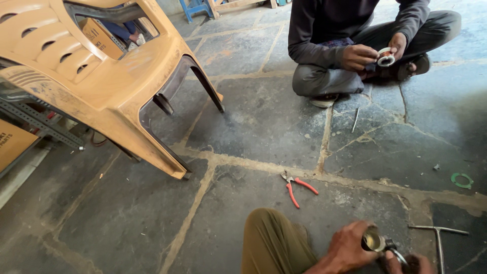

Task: The person sits on the floor and uses a hammer and punch to drive a pin into a cylindrical metal part. They then use a screwdriver to remove a black ring from the part and place it on the floor.

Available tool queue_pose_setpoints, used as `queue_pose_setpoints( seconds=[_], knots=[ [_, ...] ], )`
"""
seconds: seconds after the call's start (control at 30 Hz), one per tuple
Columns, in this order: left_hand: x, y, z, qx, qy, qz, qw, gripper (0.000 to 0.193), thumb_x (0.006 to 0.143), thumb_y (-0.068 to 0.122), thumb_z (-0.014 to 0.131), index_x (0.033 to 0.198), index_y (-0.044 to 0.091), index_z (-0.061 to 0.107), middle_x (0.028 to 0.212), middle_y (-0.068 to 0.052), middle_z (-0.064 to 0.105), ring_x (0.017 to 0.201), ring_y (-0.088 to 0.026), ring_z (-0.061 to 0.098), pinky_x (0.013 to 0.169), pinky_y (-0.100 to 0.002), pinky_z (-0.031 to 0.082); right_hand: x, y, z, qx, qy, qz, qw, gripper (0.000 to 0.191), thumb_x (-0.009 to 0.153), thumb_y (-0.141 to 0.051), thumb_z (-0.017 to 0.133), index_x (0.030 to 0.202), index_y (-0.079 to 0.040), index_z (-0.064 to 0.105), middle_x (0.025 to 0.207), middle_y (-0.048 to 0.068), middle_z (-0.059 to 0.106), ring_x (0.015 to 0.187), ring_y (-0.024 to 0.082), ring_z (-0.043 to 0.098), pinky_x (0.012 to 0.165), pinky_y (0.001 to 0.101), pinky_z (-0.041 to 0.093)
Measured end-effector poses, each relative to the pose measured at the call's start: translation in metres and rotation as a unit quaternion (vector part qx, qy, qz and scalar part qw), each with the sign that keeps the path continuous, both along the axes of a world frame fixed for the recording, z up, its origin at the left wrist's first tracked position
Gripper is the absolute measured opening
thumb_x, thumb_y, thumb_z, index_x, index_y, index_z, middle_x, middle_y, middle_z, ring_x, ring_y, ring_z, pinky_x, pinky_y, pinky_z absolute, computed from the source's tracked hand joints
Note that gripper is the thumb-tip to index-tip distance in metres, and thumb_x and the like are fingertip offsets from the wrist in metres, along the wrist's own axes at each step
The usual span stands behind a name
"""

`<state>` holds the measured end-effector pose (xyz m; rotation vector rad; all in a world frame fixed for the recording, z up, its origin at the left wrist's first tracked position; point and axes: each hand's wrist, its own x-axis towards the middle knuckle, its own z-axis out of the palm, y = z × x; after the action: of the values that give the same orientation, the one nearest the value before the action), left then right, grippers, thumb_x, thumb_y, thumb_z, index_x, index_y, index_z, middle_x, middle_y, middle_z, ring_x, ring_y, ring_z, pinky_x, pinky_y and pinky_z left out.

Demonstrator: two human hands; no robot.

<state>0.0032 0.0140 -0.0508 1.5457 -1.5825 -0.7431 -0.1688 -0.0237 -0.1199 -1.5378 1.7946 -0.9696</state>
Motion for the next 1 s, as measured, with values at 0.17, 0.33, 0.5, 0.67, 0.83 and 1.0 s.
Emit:
queue_pose_setpoints(
  seconds=[0.17,0.33,0.5,0.67,0.83,1.0],
  knots=[
    [-0.002,0.01,0.018,0.01,0.01,-0.092,0.996,0.045,0.093,0.031,0.072,0.13,0.005,0.067,0.115,-0.019,0.071,0.107,-0.039,0.07,0.093,-0.048,0.056,-0.003,0.005,-0.006,-0.096,-0.034,0.014,0.995,0.043,0.083,-0.026,0.084,0.102,0.007,0.063,0.09,0.024,0.068,0.08,0.03,0.072,0.075,0.0403,0.061],
    [-0.001,0.015,0.032,0.027,0.037,-0.095,0.994,0.041,0.094,0.028,0.069,0.128,0.005,0.069,0.114,-0.021,0.072,0.112,-0.042,0.07,0.098,-0.048,0.056,-0.008,0.01,-0.008,-0.108,0.141,0.066,0.982,0.047,0.076,-0.03,0.091,0.103,0.001,0.068,0.095,0.02,0.068,0.084,0.03,0.071,0.086,0.0426,0.059],
    [-0.001,0.013,0.031,0.02,0.036,-0.105,0.994,0.041,0.094,0.026,0.067,0.128,0.005,0.069,0.112,-0.021,0.073,0.109,-0.039,0.072,0.099,-0.047,0.057,-0.003,0.019,-0.007,-0.166,0.126,0.086,0.974,0.056,0.074,-0.029,0.086,0.114,0.003,0.064,0.111,0.023,0.064,0.096,0.032,0.07,0.088,0.0434,0.06],
    [0.0,0.012,0.027,0.019,0.038,-0.117,0.992,0.043,0.091,0.024,0.066,0.129,0.004,0.069,0.111,-0.022,0.072,0.109,-0.041,0.071,0.096,-0.048,0.057,-0.001,0.02,-0.008,-0.162,0.122,0.073,0.976,0.054,0.076,-0.029,0.085,0.113,0.004,0.063,0.114,0.025,0.063,0.095,0.033,0.07,0.088,0.0453,0.06],
    [-0.003,0.014,0.022,-0.003,0.012,-0.097,0.995,0.044,0.089,0.026,0.065,0.128,0.006,0.067,0.11,-0.02,0.072,0.106,-0.041,0.07,0.094,-0.049,0.056,-0.001,0.015,-0.009,-0.103,0.122,0.081,0.984,0.055,0.078,-0.027,0.086,0.116,0.006,0.064,0.112,0.024,0.064,0.086,0.032,0.073,0.08,0.0426,0.062],
    [-0.004,0.014,0.016,-0.025,0.006,-0.096,0.995,0.042,0.092,0.028,0.065,0.129,0.007,0.066,0.112,-0.019,0.071,0.104,-0.039,0.07,0.096,-0.048,0.056,0.006,0.013,-0.007,-0.084,-0.009,0.055,0.995,0.048,0.079,-0.016,0.086,0.114,0.008,0.064,0.108,0.028,0.067,0.095,0.036,0.074,0.088,0.0434,0.062]
  ],
)
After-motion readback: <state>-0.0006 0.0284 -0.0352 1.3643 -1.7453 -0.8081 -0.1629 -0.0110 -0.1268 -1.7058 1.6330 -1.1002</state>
